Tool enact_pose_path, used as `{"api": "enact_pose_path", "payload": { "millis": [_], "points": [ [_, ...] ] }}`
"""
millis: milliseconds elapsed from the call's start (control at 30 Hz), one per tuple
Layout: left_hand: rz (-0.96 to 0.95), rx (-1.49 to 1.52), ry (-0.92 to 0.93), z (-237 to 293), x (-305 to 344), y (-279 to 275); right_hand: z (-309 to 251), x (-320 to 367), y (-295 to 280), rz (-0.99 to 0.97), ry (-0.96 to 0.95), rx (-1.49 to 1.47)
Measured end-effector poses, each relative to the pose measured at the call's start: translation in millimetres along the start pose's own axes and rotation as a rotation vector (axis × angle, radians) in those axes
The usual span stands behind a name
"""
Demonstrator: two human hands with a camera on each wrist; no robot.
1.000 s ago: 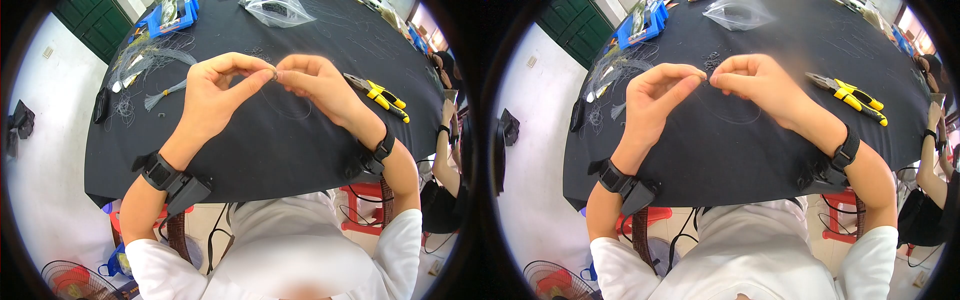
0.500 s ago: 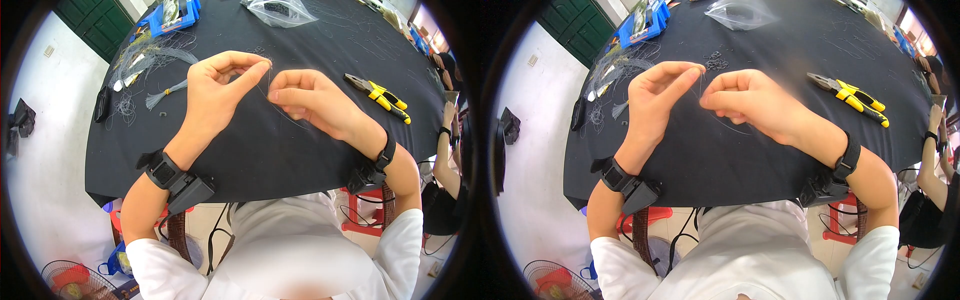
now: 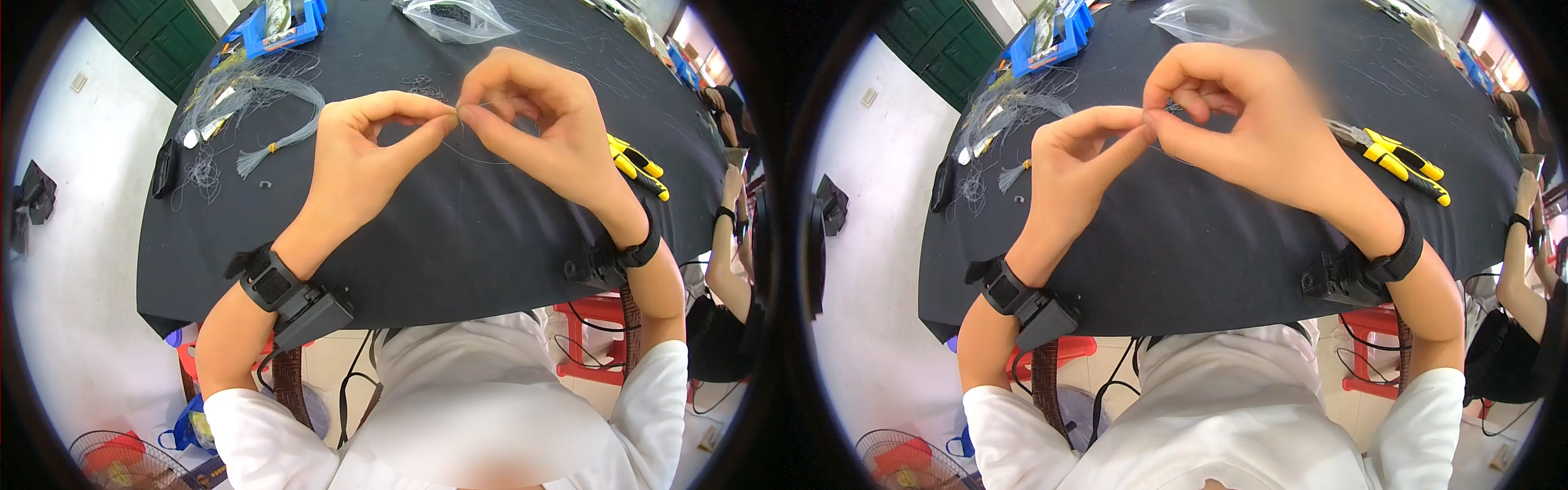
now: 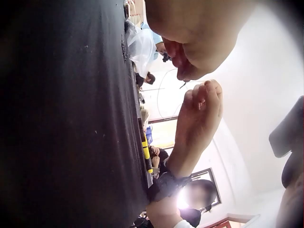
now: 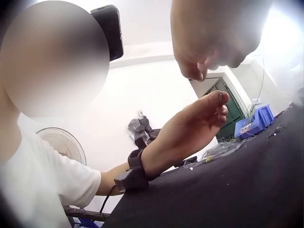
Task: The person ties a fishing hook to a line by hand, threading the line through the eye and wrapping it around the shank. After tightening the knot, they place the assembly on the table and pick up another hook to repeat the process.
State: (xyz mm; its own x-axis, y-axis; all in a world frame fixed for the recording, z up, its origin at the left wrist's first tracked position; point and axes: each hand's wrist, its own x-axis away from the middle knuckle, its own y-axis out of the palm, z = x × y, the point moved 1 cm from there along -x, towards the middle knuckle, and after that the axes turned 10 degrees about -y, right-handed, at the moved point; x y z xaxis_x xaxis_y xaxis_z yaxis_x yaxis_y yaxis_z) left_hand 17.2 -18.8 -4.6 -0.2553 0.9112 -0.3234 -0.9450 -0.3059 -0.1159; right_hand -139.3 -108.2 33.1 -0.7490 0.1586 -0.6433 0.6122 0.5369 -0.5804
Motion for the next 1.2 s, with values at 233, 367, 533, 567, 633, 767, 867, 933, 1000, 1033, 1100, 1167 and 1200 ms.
{"api": "enact_pose_path", "payload": {
  "millis": [233, 367, 533, 567, 633, 767, 867, 933, 1000, 1033, 1100, 1167, 1200],
  "points": [
    [-0.152, -0.041, -0.002, 1, 1, 0, 14, -3, -3, 0.013, -0.042, -0.025],
    [-0.172, -0.024, -0.001, 4, 2, 0, 18, -4, -2, 0.063, -0.017, -0.026],
    [-0.138, -0.010, 0.044, 6, 4, 0, 22, -2, -1, 0.024, 0.133, -0.063],
    [-0.126, -0.001, 0.057, 6, 5, 0, 21, -2, -1, 0.019, 0.150, -0.054],
    [-0.110, -0.025, 0.087, 7, 4, -2, 20, -2, -2, 0.008, 0.183, -0.036],
    [-0.080, -0.021, 0.086, 9, 5, -4, 29, 1, 2, 0.034, 0.189, -0.086],
    [-0.073, -0.031, 0.146, 8, 4, -4, 31, 3, 6, 0.062, 0.188, -0.236],
    [-0.056, -0.035, 0.182, 9, 5, -5, 29, 4, 8, 0.054, 0.206, -0.289],
    [-0.063, -0.023, 0.198, 10, 5, -6, 25, 6, 12, 0.042, 0.287, -0.411],
    [-0.078, -0.009, 0.196, 11, 4, -6, 23, 6, 14, 0.036, 0.328, -0.472],
    [-0.073, 0.037, 0.175, 10, 4, -5, 17, 6, 15, -0.004, 0.356, -0.544],
    [-0.032, 0.100, 0.139, 8, 3, -4, 12, 7, 17, -0.032, 0.368, -0.580],
    [-0.024, 0.081, 0.127, 8, 4, -5, 10, 8, 18, -0.040, 0.366, -0.581]
  ]
}}
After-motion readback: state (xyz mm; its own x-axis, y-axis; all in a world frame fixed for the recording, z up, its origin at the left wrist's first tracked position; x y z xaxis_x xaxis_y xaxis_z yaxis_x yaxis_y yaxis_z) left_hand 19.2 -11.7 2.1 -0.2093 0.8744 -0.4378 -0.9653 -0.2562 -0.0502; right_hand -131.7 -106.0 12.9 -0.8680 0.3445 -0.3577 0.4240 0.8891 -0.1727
